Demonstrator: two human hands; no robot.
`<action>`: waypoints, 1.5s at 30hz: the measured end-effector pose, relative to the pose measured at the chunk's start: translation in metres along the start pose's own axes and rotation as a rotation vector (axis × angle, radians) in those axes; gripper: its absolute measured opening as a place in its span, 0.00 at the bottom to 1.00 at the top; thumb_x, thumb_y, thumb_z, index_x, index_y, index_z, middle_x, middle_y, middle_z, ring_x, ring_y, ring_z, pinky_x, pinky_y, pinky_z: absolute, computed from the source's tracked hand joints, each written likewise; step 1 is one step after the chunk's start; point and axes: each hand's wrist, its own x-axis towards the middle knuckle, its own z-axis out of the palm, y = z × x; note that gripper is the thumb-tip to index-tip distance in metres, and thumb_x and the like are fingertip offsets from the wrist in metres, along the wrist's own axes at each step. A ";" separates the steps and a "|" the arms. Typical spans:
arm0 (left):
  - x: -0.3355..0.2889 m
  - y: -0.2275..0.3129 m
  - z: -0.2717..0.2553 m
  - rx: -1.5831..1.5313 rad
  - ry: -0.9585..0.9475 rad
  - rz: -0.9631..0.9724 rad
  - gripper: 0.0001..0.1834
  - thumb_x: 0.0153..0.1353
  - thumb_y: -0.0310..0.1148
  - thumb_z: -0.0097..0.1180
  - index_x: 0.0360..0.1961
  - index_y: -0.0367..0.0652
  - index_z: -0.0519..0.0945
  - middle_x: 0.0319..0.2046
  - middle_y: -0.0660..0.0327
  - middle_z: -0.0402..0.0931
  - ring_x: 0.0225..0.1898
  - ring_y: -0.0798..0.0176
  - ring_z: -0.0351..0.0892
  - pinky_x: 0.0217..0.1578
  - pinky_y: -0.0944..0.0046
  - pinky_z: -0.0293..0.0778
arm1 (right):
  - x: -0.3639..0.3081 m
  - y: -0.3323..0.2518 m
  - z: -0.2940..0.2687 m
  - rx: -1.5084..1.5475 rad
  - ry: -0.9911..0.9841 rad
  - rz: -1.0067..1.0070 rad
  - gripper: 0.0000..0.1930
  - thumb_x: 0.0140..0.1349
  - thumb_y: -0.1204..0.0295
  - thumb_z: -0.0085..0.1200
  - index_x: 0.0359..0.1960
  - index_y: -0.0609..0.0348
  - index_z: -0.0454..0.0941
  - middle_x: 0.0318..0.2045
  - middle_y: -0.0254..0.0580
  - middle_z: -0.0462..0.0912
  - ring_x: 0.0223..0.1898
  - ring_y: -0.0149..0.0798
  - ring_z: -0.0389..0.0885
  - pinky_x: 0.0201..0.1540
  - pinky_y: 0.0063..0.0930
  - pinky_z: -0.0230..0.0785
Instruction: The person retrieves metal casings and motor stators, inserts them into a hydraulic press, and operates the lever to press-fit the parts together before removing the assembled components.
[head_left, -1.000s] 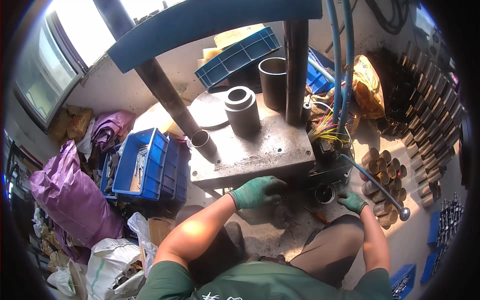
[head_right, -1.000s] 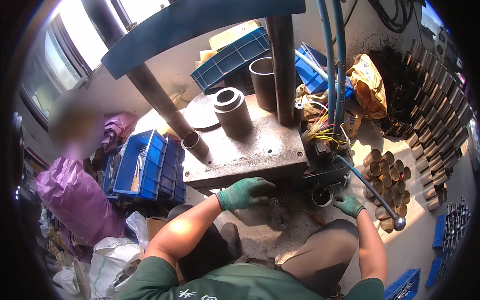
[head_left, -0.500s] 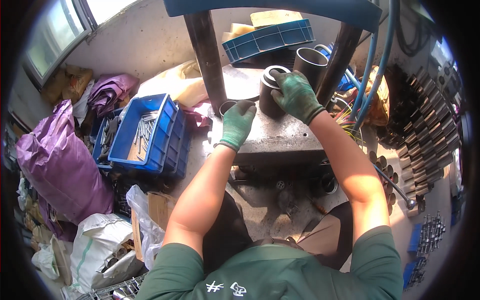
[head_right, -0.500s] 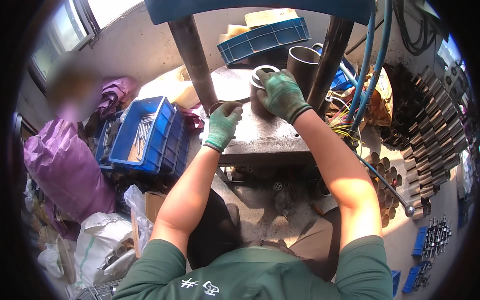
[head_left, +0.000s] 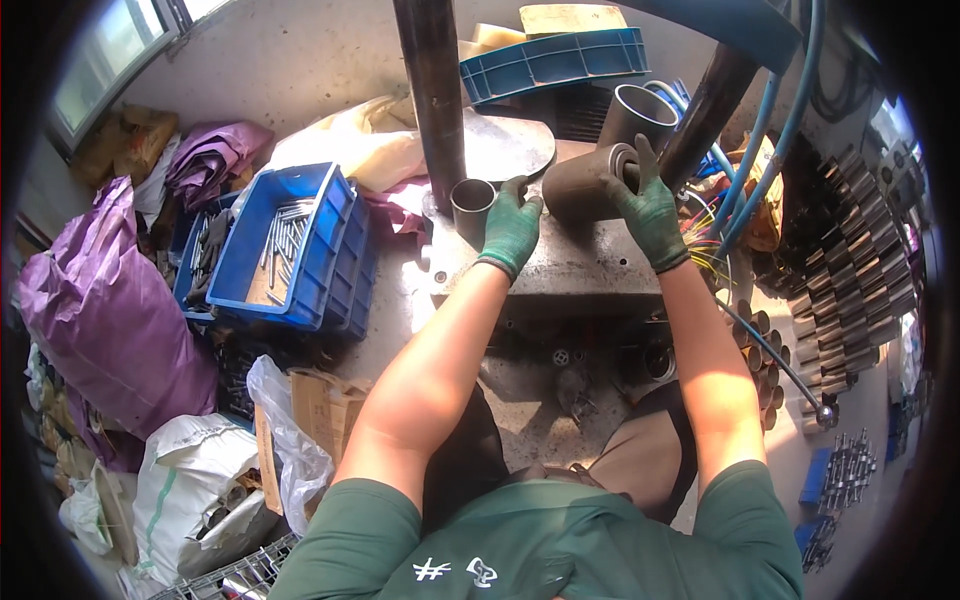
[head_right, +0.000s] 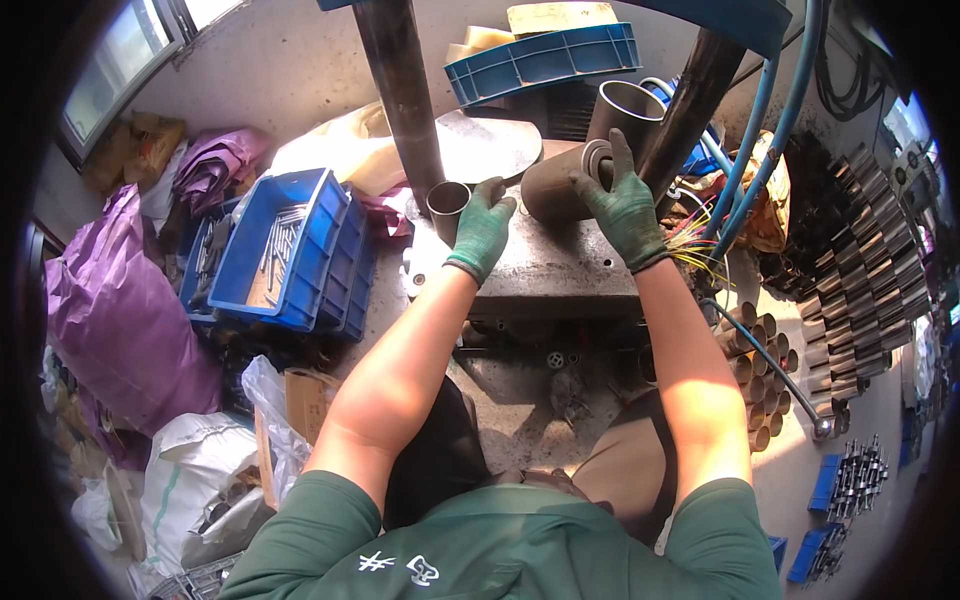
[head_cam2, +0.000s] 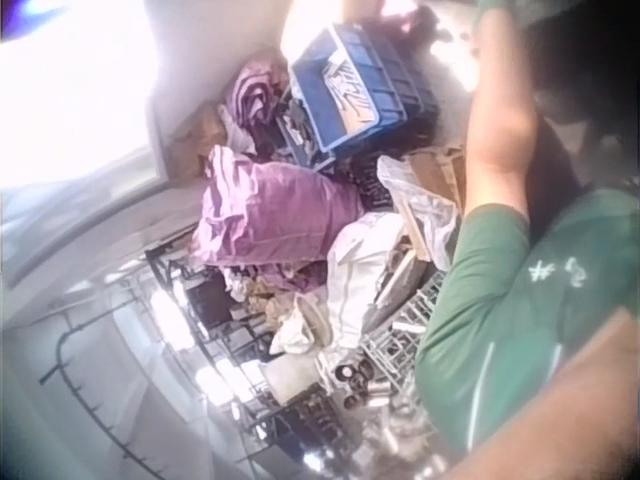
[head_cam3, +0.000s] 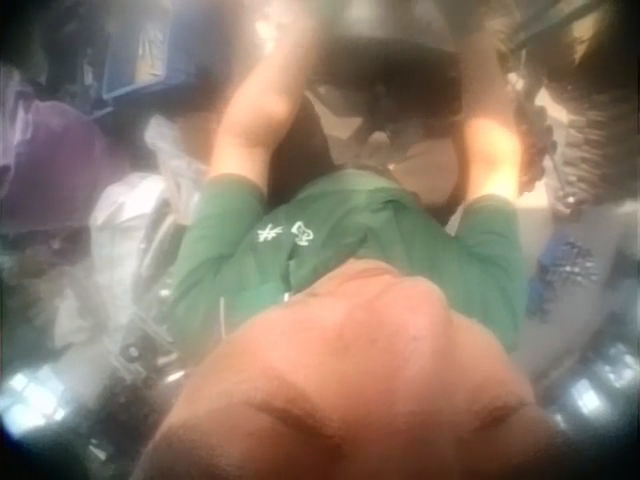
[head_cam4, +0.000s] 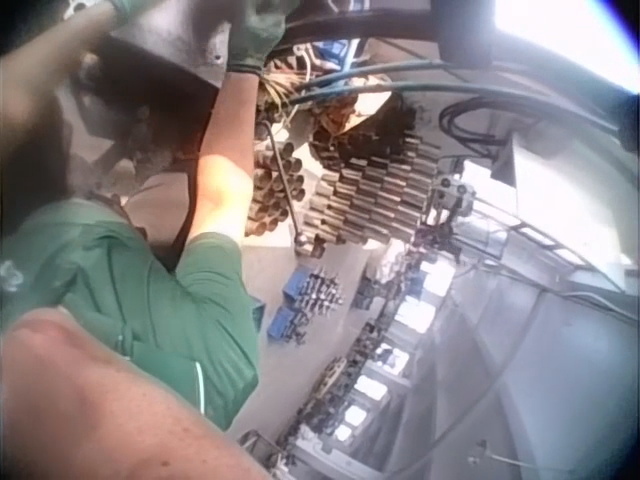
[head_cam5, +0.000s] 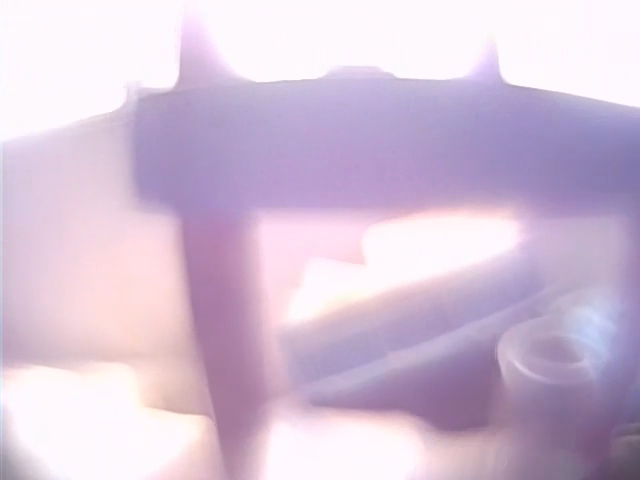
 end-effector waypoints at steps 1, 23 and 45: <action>0.000 -0.001 0.001 0.001 0.006 0.000 0.28 0.70 0.33 0.59 0.68 0.33 0.73 0.60 0.41 0.81 0.60 0.47 0.83 0.62 0.56 0.76 | -0.007 0.001 -0.003 0.201 0.025 0.122 0.49 0.67 0.61 0.70 0.81 0.64 0.52 0.47 0.51 0.87 0.48 0.37 0.85 0.53 0.32 0.78; -0.049 0.040 0.044 -0.150 -0.200 -0.021 0.48 0.54 0.24 0.71 0.76 0.31 0.63 0.64 0.40 0.76 0.64 0.49 0.79 0.65 0.58 0.75 | -0.069 0.082 -0.080 0.704 -0.121 0.498 0.43 0.65 0.71 0.61 0.81 0.62 0.57 0.68 0.46 0.75 0.67 0.38 0.73 0.72 0.32 0.65; -0.094 0.037 -0.075 -0.356 0.297 -0.453 0.32 0.62 0.32 0.56 0.69 0.39 0.71 0.48 0.51 0.79 0.47 0.57 0.80 0.51 0.59 0.78 | -0.047 0.014 -0.012 -0.026 -0.061 0.103 0.18 0.66 0.69 0.70 0.52 0.66 0.83 0.43 0.54 0.89 0.43 0.50 0.88 0.51 0.37 0.79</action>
